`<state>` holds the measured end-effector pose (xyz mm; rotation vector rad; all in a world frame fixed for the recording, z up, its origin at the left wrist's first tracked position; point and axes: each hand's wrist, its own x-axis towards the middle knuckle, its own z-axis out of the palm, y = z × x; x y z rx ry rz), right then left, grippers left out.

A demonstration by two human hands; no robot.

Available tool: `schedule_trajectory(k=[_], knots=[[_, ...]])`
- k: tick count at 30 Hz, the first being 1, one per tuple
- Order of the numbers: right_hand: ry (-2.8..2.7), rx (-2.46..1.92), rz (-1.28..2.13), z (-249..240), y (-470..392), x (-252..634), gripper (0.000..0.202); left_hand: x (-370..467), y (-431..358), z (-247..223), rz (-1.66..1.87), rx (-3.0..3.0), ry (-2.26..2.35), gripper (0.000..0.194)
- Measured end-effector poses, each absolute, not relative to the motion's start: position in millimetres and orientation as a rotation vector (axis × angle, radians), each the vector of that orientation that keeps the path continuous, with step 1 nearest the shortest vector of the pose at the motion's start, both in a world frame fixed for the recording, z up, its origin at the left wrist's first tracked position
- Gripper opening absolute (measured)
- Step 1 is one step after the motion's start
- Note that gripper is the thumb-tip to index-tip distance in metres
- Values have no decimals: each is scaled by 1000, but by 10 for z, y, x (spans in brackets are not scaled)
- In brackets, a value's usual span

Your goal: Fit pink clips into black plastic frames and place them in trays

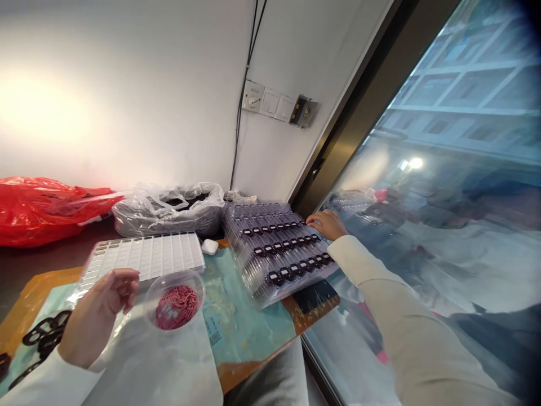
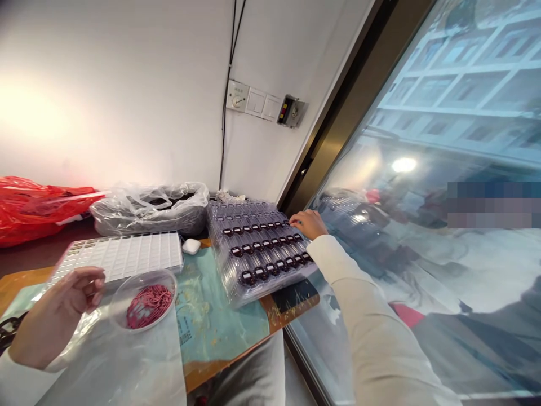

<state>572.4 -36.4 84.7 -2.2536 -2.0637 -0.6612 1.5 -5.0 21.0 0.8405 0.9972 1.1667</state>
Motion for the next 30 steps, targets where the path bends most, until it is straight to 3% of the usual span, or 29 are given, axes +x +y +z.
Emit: schedule_trajectory(k=[4, 12, 18, 21, 24, 30], knots=[[-2118, -2258, -615, 866, -354, 5720, 15, 38, -102, 316, 1183, 831, 969, 25], [-2151, -2273, -562, 918, -341, 5658, 18, -13, -70, 299, 1214, 800, 901, 18], [-2105, -2185, -665, 1404, -190, 5358, 28, 8, -101, 201, 1509, 805, 890, 12], [-2224, -1890, -685, 1639, 109, 4648, 24, 52, -171, 55, 1662, 1013, 848, 17], [-2449, -1551, -587, 1646, 394, 3527, 21, 49, -230, -68, 1583, 1274, 776, 23], [-2747, -1127, -272, 1026, 807, 1433, 13, -60, -264, -56, 1413, 1942, 583, 17]])
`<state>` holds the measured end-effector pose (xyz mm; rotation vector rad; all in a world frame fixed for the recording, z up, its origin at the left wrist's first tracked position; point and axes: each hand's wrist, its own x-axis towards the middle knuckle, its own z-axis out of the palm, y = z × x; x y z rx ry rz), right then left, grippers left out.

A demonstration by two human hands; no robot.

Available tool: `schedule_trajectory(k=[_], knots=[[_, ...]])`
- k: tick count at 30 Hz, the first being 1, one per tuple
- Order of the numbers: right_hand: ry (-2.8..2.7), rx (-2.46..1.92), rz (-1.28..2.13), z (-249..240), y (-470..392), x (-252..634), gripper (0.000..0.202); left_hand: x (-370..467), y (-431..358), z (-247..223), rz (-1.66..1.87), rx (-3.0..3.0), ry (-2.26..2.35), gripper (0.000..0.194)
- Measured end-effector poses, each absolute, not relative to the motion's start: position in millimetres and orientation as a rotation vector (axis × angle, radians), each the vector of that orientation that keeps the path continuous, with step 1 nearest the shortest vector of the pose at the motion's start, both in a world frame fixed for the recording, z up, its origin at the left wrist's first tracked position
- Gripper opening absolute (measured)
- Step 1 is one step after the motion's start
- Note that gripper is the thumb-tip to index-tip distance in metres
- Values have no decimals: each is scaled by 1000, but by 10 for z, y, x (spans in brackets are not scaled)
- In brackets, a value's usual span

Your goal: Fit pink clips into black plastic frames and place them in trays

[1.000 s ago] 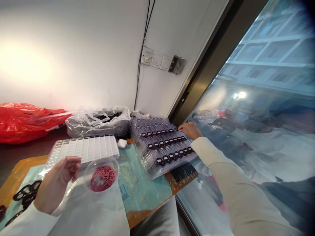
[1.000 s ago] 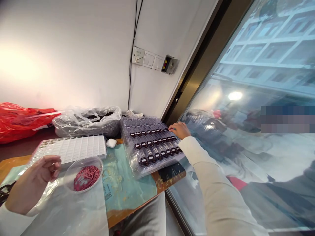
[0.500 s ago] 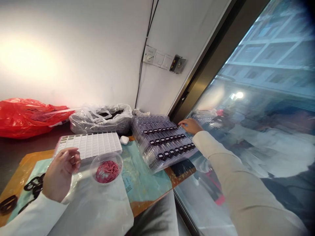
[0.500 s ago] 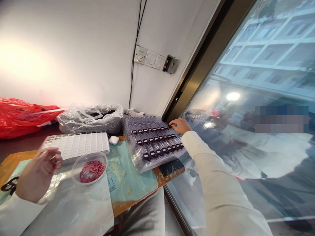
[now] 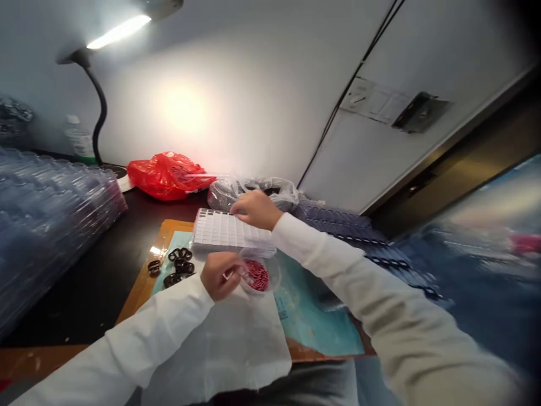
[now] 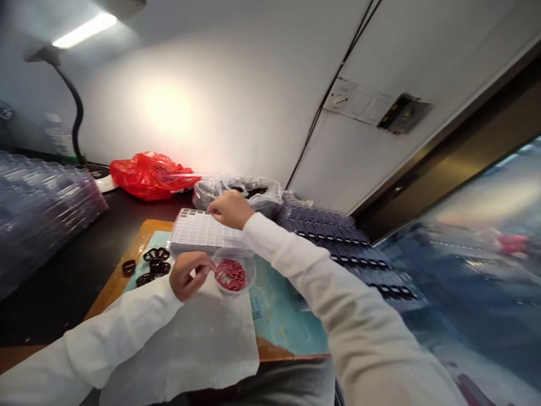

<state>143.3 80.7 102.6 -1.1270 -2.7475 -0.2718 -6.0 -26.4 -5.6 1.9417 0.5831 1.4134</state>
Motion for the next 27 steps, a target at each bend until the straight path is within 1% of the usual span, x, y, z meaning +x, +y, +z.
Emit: schedule_trajectory(k=[5, 9, 10, 12, 15, 17, 20, 23, 25, 27], knots=[[-2921, -836, -74, 571, 933, 620, 13, -28, -260, -64, 1302, 2309, 352, 17], [-3010, -557, -73, 449, 839, 327, 35, 23, -289, -127, 1286, 2559, 238, 17], [-3020, -512, -86, 434, 816, 280, 37, 30, -293, -142, 1286, 2587, 223, 17], [-3033, -466, -92, 406, 781, 204, 34, 37, -290, -164, 1266, 2607, 216, 18], [-3053, -397, -88, 369, 744, 124, 16, 29, -263, -165, 1263, 2544, 263, 18], [-3058, -343, -77, 369, 717, 94, 5, 14, -249, -139, 1329, 2423, 341, 17], [-3036, -287, -53, 457, 700, 112, 9, -6, -268, -74, 1539, 2121, 474, 17], [-2953, -347, -41, 663, 763, 259, 14, 8, -310, -24, 1747, 1677, 603, 26], [-2870, -430, -11, 833, 847, 442, 17, 34, -306, -11, 1751, 1298, 649, 30], [-2793, -465, 78, 991, 931, 668, 16, 56, -253, -4, 1681, 942, 655, 29]])
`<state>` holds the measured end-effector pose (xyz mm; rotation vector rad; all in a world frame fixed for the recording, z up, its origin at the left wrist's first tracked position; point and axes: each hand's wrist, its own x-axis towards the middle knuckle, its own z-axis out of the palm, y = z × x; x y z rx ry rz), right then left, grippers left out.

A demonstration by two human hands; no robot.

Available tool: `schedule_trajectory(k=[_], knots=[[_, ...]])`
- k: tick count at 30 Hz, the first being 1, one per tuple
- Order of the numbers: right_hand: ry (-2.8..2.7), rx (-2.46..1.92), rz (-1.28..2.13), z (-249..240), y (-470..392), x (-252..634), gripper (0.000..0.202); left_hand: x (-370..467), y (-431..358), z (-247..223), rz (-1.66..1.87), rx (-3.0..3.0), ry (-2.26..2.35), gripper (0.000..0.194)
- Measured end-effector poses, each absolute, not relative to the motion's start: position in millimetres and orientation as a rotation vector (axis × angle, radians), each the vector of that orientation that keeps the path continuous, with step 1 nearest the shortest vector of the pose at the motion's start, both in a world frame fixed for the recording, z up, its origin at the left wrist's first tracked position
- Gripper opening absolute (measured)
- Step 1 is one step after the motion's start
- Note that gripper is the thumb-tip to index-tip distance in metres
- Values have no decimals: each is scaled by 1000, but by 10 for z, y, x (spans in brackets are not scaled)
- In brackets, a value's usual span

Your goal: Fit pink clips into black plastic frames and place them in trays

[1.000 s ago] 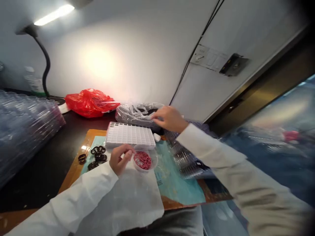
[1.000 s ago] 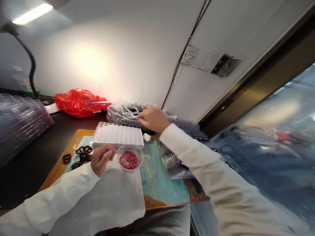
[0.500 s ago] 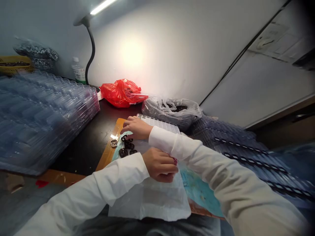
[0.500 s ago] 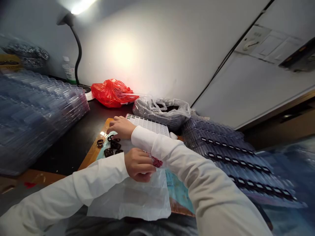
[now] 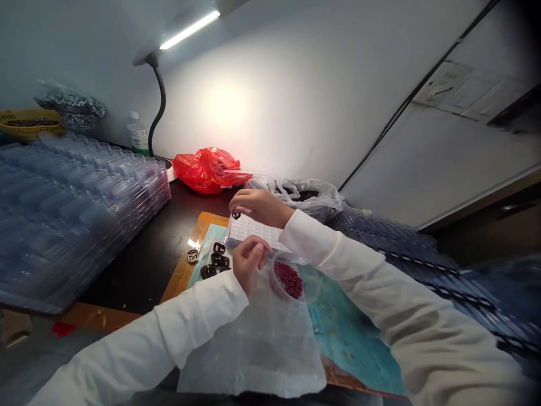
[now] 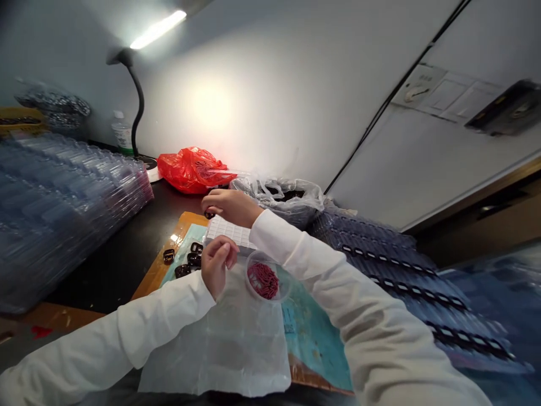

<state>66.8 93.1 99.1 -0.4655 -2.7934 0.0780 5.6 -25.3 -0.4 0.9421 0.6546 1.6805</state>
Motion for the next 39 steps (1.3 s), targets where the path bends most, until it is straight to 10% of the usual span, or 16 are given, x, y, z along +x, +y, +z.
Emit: schedule_trajectory(k=[8, 25, 39], knots=[[-2806, -459, 270, 1247, 775, 1290, 21, 20, 24, 63, 1556, 474, 579, 54], [-2738, -670, 1153, 1257, 1171, 1147, 38, 47, 82, 40, 1471, 425, 702, 43], [-2722, -1225, 107, 493, 1365, 594, 10, 167, -93, -13, 1168, 625, 639, 47]])
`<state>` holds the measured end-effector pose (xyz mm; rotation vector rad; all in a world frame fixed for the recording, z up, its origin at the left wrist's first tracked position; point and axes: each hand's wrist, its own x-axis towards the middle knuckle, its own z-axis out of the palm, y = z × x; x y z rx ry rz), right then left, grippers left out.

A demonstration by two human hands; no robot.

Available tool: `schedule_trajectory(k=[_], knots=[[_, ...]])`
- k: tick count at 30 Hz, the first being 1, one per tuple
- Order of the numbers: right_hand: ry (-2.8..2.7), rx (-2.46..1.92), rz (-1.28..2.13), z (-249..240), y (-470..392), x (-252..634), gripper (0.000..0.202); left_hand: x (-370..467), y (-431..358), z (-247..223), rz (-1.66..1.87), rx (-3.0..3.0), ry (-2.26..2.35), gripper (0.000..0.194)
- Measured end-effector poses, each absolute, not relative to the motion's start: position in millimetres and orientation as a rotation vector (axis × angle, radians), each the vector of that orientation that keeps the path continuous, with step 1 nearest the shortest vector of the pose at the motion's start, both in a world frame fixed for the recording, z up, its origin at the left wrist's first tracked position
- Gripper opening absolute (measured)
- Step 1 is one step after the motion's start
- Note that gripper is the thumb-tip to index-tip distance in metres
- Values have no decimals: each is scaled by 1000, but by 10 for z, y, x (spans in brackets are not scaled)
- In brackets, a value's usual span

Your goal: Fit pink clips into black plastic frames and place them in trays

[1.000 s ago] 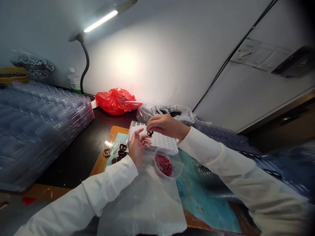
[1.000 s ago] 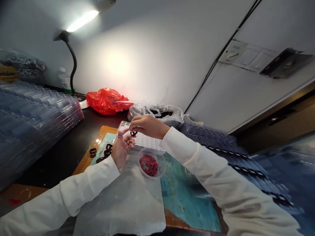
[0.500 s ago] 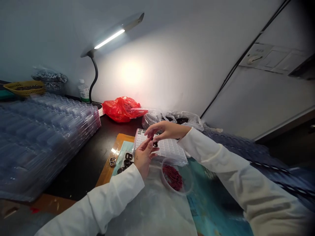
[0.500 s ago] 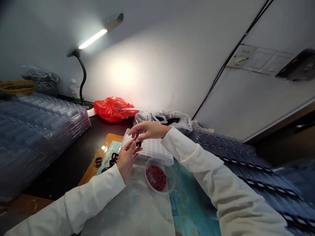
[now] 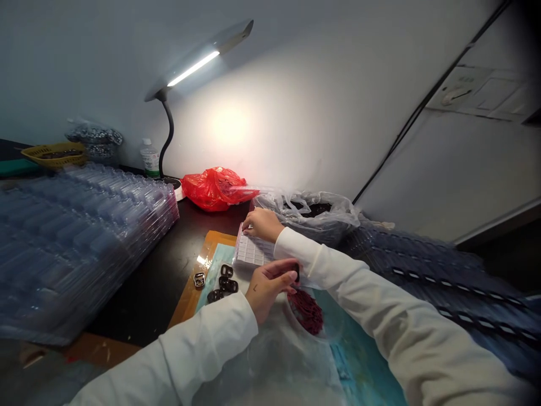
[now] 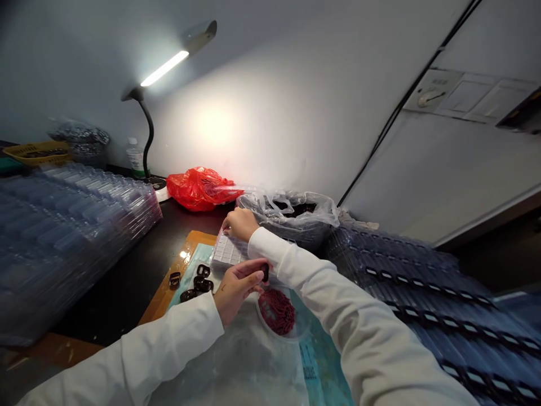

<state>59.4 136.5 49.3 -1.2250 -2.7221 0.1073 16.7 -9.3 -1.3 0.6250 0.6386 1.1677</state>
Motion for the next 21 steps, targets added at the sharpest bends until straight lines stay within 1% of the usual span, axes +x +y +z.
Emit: schedule_trajectory(k=[3, 6, 8, 10, 11, 16, 18, 21], knots=[[-2686, -1294, 93, 468, 1379, 579, 11, 156, -78, -13, 1200, 603, 633, 45], [-2665, -1323, 137, 465, 1388, 557, 21, 134, -76, -1, 1212, 578, 622, 42], [-2637, -1326, 189, 523, 1396, 564, 18, 116, -74, 8, 1203, 556, 601, 41], [-2585, -1321, 250, 655, 1384, 618, 9, 101, -68, 11, 1202, 535, 573, 40], [-2561, -1313, 279, 746, 1355, 669, 8, 96, -63, 9, 1203, 525, 562, 40], [-2345, -1057, 604, 1207, 821, 1094, 11, 113, -54, -25, 1167, 504, 541, 41], [-2255, -1035, 483, 1242, 475, 1269, 10, 126, -61, -37, 1150, 500, 534, 40], [-2131, -1178, 132, 1084, 48, 1466, 12, 136, -77, -35, 1140, 493, 522, 37]])
